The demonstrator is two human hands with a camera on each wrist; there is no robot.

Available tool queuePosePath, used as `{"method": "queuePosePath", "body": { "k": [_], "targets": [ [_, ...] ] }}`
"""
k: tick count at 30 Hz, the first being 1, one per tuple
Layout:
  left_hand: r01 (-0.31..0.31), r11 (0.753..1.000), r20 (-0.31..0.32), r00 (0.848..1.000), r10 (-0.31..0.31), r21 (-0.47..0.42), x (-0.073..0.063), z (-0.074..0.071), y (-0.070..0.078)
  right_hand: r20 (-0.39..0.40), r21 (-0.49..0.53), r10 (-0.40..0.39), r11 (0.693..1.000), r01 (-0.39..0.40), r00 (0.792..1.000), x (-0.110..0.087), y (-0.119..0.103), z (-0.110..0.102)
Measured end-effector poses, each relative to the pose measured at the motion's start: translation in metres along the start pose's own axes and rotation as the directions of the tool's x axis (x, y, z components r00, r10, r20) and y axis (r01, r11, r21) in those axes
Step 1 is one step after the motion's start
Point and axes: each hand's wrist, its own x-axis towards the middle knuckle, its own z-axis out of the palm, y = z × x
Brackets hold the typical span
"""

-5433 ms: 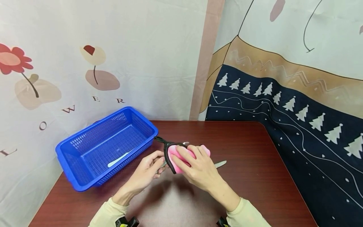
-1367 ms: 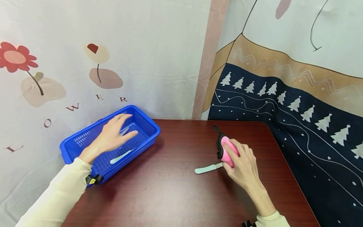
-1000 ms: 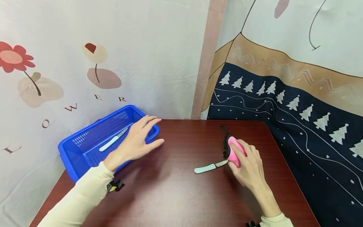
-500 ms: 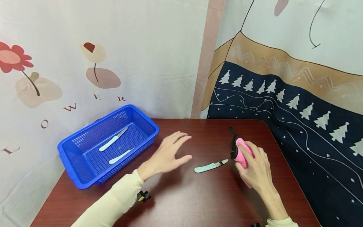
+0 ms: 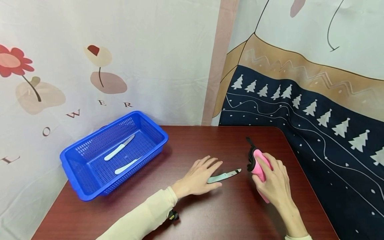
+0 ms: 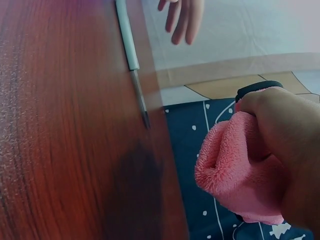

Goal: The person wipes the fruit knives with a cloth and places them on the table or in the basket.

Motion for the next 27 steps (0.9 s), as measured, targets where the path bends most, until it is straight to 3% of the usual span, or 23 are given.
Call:
{"method": "queuePosePath", "body": {
  "k": [4,8,16,27],
  "targets": [
    [0.018,1.000,0.046,0.999,-0.019,0.011,0.004,0.009,0.007,0.009,-0.001,0.015,1.000,-0.015,1.000,-0.004,0.000,0.000],
    [0.035,0.999,0.050,0.998,-0.036,0.027,0.007,0.020,0.009,0.026,-0.003,0.023,1.000,-0.023,0.999,-0.007,0.000,0.001],
    [0.036,0.995,0.009,0.999,-0.037,0.094,0.014,0.036,0.010,0.034,-0.002,0.024,1.000,-0.024,0.999,-0.009,0.000,0.003],
    [-0.019,0.973,-0.109,0.993,0.045,0.228,0.017,0.046,0.008,0.035,0.000,0.013,1.000,-0.013,0.999,-0.009,-0.001,0.005]
  ]
}}
